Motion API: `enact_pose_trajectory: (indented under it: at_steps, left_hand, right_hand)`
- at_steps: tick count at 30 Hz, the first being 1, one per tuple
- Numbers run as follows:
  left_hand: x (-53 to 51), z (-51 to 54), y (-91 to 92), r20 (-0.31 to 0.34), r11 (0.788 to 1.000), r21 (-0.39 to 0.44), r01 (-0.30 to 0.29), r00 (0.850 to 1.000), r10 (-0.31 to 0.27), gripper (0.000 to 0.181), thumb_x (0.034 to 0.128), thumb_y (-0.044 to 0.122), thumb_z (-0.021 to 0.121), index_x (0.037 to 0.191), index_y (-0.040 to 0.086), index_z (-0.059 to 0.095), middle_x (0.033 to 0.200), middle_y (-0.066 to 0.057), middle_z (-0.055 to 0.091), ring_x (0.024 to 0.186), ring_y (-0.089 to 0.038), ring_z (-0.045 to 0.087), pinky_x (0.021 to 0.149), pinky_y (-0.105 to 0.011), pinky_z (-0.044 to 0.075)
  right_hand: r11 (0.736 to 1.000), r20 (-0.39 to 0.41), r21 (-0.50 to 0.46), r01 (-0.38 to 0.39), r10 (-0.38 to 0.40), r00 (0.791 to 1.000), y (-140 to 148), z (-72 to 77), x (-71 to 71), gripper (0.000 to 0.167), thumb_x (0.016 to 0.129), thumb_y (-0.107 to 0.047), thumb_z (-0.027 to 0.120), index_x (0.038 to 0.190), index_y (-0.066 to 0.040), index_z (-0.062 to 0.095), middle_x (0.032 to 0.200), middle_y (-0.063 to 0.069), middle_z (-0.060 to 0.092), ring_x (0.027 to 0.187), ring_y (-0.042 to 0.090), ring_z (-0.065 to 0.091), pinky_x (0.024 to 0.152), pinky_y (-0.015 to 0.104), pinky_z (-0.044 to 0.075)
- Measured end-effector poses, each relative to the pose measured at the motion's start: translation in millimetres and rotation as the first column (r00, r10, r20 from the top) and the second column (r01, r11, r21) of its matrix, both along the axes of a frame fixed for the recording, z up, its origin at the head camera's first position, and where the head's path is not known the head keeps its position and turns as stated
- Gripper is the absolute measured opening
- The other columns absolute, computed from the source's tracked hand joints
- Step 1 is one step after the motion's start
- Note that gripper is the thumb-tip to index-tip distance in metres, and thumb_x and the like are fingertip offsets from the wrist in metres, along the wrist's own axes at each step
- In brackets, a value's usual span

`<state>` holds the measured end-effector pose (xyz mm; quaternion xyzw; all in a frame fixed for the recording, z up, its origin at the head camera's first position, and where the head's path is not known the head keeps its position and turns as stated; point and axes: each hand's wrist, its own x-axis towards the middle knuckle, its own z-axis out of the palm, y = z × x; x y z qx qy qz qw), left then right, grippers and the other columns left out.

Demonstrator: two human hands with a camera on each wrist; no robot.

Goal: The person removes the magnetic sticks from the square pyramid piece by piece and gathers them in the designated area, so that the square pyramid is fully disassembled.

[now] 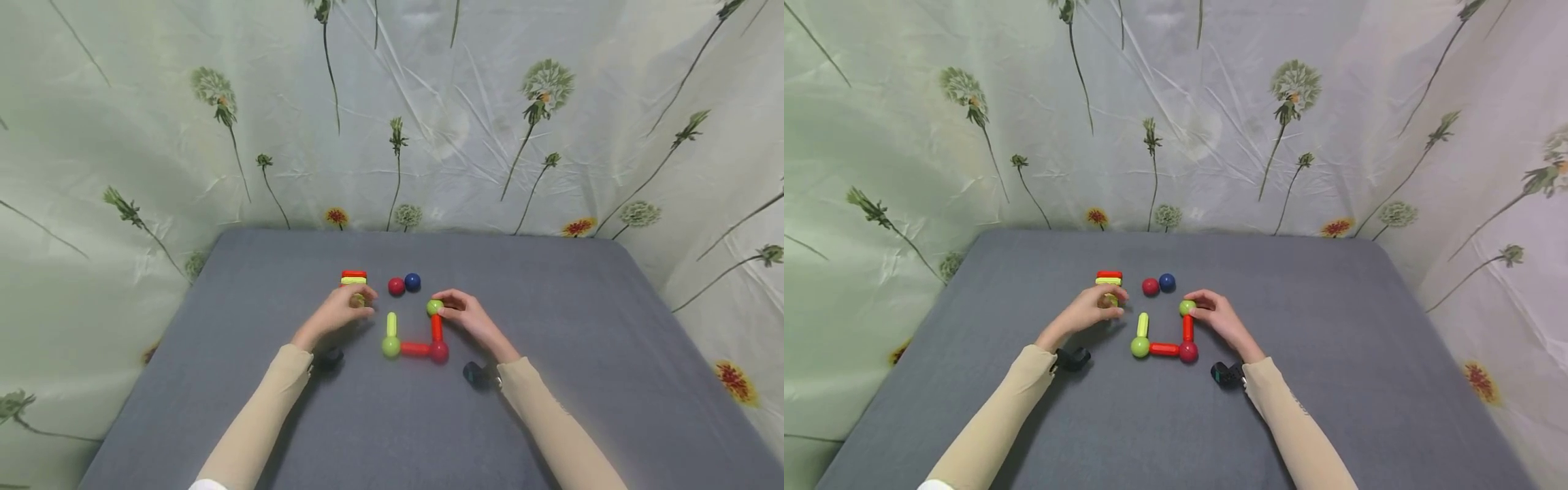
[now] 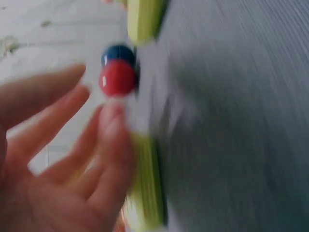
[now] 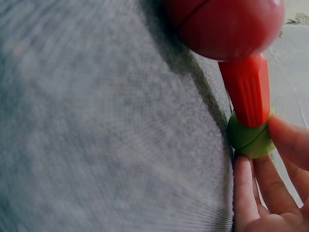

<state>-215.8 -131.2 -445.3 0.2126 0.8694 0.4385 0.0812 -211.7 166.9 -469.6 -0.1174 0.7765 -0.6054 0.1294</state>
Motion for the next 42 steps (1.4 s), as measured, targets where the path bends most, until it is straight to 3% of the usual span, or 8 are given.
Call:
enact_pose_trajectory:
  at_steps: [5,11,18,22,25,31,37,42]
  left_hand:
    - [-0.2,-1.1,20.2,0.200,0.973,0.028,0.227,0.953,-0.228,0.033,0.0909,0.004,0.059,0.123,0.000,0.059,0.115,-0.010,0.060,0.075,-0.015,0.056,0.069,-0.030,0.049]
    - [6.8,15.9,31.3,0.168,0.970,0.110,0.216,0.958,-0.233,0.024,0.0828,-0.007,0.063,0.106,-0.006,0.064,0.108,-0.018,0.060,0.076,-0.022,0.057,0.069,-0.029,0.047]
    - [-3.1,-2.5,25.1,-0.013,0.988,0.060,0.145,0.989,-0.145,0.015,0.0768,0.000,0.077,0.083,0.006,0.065,0.085,-0.001,0.057,0.071,-0.015,0.051,0.066,-0.028,0.045]
    - [2.2,-3.9,14.2,0.015,0.985,0.147,0.093,0.995,-0.096,0.014,0.0782,0.001,0.076,0.087,0.005,0.065,0.089,-0.004,0.061,0.079,-0.017,0.057,0.072,-0.032,0.047]
    - [9.4,-3.8,0.6,0.046,0.984,0.172,-0.034,0.999,0.026,0.015,0.0779,0.002,0.075,0.088,0.005,0.066,0.090,-0.004,0.064,0.080,-0.018,0.062,0.074,-0.033,0.048]
    - [13.8,-7.0,-19.1,-0.063,0.959,0.018,-0.284,0.957,0.284,0.018,0.0728,0.004,0.079,0.083,0.006,0.064,0.080,-0.005,0.063,0.075,-0.021,0.057,0.069,-0.035,0.046]
    - [8.5,-11.2,-25.5,-0.152,0.948,-0.058,-0.314,0.941,0.302,0.018,0.0715,0.000,0.078,0.080,0.002,0.062,0.081,-0.011,0.054,0.078,-0.026,0.054,0.071,-0.040,0.046]
    - [9.6,-9.9,-29.5,-0.084,0.939,-0.083,-0.334,0.941,0.328,0.016,0.0756,0.002,0.077,0.082,0.001,0.062,0.095,-0.016,0.047,0.083,-0.030,0.057,0.073,-0.042,0.048]
  right_hand:
    - [1.000,0.011,-0.008,-0.014,0.014,1.000,-1.4,1.6,-0.8,0.032,0.094,-0.004,0.059,0.123,0.008,0.056,0.122,0.022,0.057,0.110,0.031,0.055,0.089,0.028,0.045]
    - [1.000,0.021,-0.018,-0.006,0.006,1.000,-1.5,4.9,0.8,0.031,0.093,-0.001,0.058,0.122,0.010,0.055,0.121,0.025,0.057,0.110,0.033,0.054,0.088,0.027,0.045]
    - [1.000,0.004,-0.005,-0.017,0.017,1.000,-5.1,26.6,8.5,0.030,0.093,0.003,0.056,0.121,0.013,0.054,0.121,0.028,0.056,0.110,0.036,0.053,0.086,0.024,0.044]
    - [0.999,0.013,-0.027,-0.019,0.020,1.000,-1.7,9.7,0.2,0.031,0.093,0.001,0.058,0.122,0.010,0.056,0.121,0.025,0.057,0.110,0.034,0.053,0.087,0.024,0.044]
    - [0.999,0.021,-0.024,-0.023,0.024,1.000,0.6,3.2,-0.8,0.032,0.093,-0.003,0.060,0.123,0.007,0.056,0.122,0.022,0.058,0.110,0.031,0.054,0.087,0.024,0.044]
    - [1.000,0.016,-0.011,-0.012,0.013,1.000,5.4,4.4,3.2,0.034,0.093,-0.007,0.061,0.124,0.006,0.056,0.121,0.021,0.058,0.110,0.031,0.054,0.088,0.026,0.045]
    - [1.000,0.021,-0.012,-0.020,0.020,1.000,4.8,5.1,4.9,0.033,0.093,-0.007,0.060,0.123,0.007,0.055,0.122,0.021,0.057,0.111,0.031,0.053,0.090,0.027,0.044]
    - [1.000,0.028,-0.007,-0.020,0.020,0.999,3.7,3.3,5.5,0.032,0.094,-0.005,0.060,0.123,0.006,0.056,0.121,0.019,0.058,0.110,0.030,0.054,0.091,0.029,0.044]
